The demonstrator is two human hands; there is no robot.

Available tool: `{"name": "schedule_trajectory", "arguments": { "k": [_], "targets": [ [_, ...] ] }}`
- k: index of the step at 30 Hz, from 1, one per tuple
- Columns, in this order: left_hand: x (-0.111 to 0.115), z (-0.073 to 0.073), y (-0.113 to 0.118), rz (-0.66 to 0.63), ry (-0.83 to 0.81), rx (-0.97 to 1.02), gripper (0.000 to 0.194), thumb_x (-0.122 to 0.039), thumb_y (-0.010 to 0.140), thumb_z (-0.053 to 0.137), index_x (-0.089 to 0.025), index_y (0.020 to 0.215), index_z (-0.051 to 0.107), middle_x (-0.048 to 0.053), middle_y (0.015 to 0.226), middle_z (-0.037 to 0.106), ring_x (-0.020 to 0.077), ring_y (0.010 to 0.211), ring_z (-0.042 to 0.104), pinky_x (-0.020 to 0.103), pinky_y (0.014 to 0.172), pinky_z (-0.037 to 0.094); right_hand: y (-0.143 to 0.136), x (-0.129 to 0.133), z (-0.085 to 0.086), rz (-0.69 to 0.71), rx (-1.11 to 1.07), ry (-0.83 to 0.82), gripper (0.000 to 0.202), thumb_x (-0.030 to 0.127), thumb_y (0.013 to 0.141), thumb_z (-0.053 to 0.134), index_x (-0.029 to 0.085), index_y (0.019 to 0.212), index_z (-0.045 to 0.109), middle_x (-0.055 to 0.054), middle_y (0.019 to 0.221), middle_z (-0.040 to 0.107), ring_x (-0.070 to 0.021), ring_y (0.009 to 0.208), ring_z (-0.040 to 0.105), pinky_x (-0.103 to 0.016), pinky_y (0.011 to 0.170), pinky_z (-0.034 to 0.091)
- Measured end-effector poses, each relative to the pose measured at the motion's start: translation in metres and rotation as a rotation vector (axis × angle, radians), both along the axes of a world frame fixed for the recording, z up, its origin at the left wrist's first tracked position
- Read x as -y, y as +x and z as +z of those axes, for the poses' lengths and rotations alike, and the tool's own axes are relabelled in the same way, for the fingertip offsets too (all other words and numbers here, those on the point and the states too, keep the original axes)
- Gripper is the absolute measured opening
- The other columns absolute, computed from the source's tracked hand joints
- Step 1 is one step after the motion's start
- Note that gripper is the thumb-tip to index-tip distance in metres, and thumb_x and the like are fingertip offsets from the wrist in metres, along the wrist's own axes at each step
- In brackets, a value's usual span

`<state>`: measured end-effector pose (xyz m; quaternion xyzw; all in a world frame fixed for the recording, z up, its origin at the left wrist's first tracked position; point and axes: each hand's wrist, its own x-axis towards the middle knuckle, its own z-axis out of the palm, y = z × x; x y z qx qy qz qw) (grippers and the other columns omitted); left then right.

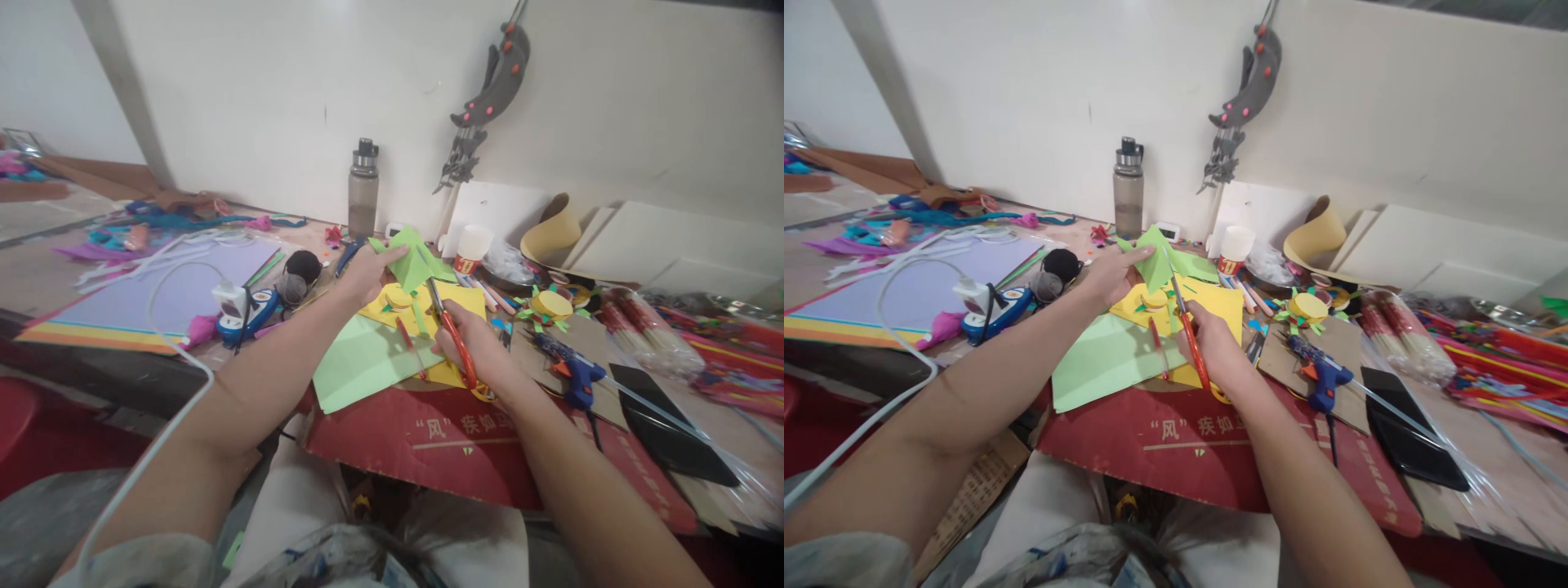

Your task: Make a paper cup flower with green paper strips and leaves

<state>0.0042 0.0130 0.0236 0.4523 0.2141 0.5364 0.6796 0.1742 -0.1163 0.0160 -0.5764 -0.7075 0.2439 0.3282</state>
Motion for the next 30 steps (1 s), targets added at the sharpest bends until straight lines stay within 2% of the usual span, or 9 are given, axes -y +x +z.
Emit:
{"name": "schedule_trajectory", "arguments": {
  "k": [5, 9, 15, 20, 25, 30],
  "targets": [
    [0.000, 0.000, -0.001, -0.004, 0.016, 0.038, 0.016, -0.017, 0.075, 0.078, -0.011, 0.088, 0.070, 0.009, 0.090, 0.077, 0.0203, 0.087, 0.074, 0.040, 0.095, 0.056, 0.001, -0.001, -0.001, 0.055, 0.038, 0.015, 0.023, 0.025, 0.069, 0.046, 0.022, 0.092, 0.050, 0.006, 0.057, 0.047, -0.0125, 0.050, 0.043, -0.024, 0.051, 0.032],
    [-0.001, 0.000, -0.001, 0.044, 0.027, 0.072, 0.014, -0.016, 0.073, 0.078, -0.012, 0.085, 0.071, 0.008, 0.089, 0.077, 0.0194, 0.087, 0.074, 0.037, 0.096, 0.055, 0.001, -0.004, -0.009, 0.039, 0.031, 0.089, 0.031, 0.028, 0.074, 0.045, 0.020, 0.102, 0.055, 0.007, 0.058, 0.045, -0.0122, 0.050, 0.039, -0.025, 0.053, 0.031],
    [0.001, 0.002, -0.002, 0.036, 0.061, 0.090, 0.019, -0.019, 0.071, 0.080, -0.011, 0.085, 0.071, 0.008, 0.089, 0.078, 0.0194, 0.085, 0.074, 0.036, 0.095, 0.056, 0.001, -0.007, -0.012, 0.025, 0.060, 0.186, 0.031, 0.033, 0.079, 0.047, 0.019, 0.104, 0.056, 0.005, 0.061, 0.045, -0.0136, 0.055, 0.039, -0.027, 0.057, 0.032],
    [0.004, 0.001, -0.001, 0.013, 0.066, 0.097, 0.021, -0.020, 0.069, 0.082, -0.012, 0.085, 0.071, 0.008, 0.089, 0.078, 0.0206, 0.088, 0.074, 0.036, 0.094, 0.057, 0.002, -0.007, -0.013, 0.029, -0.012, 0.150, 0.025, 0.038, 0.082, 0.052, 0.021, 0.101, 0.054, 0.005, 0.064, 0.045, -0.0126, 0.056, 0.038, -0.026, 0.055, 0.031],
    [0.012, 0.003, 0.003, -0.027, 0.046, 0.067, 0.021, -0.019, 0.070, 0.082, -0.011, 0.087, 0.072, 0.010, 0.094, 0.077, 0.0228, 0.093, 0.074, 0.039, 0.097, 0.056, 0.004, -0.007, -0.016, 0.026, -0.091, 0.051, 0.017, 0.036, 0.084, 0.054, 0.024, 0.096, 0.052, 0.009, 0.056, 0.040, -0.0114, 0.050, 0.037, -0.024, 0.051, 0.029],
    [0.015, 0.004, 0.006, -0.045, 0.045, 0.039, 0.020, -0.019, 0.071, 0.080, -0.011, 0.088, 0.073, 0.011, 0.094, 0.078, 0.0241, 0.093, 0.074, 0.039, 0.095, 0.057, 0.004, -0.007, -0.015, 0.005, -0.082, 0.067, 0.018, 0.037, 0.085, 0.054, 0.024, 0.097, 0.054, 0.008, 0.055, 0.043, -0.0111, 0.047, 0.040, -0.023, 0.049, 0.031]
  ]
}}
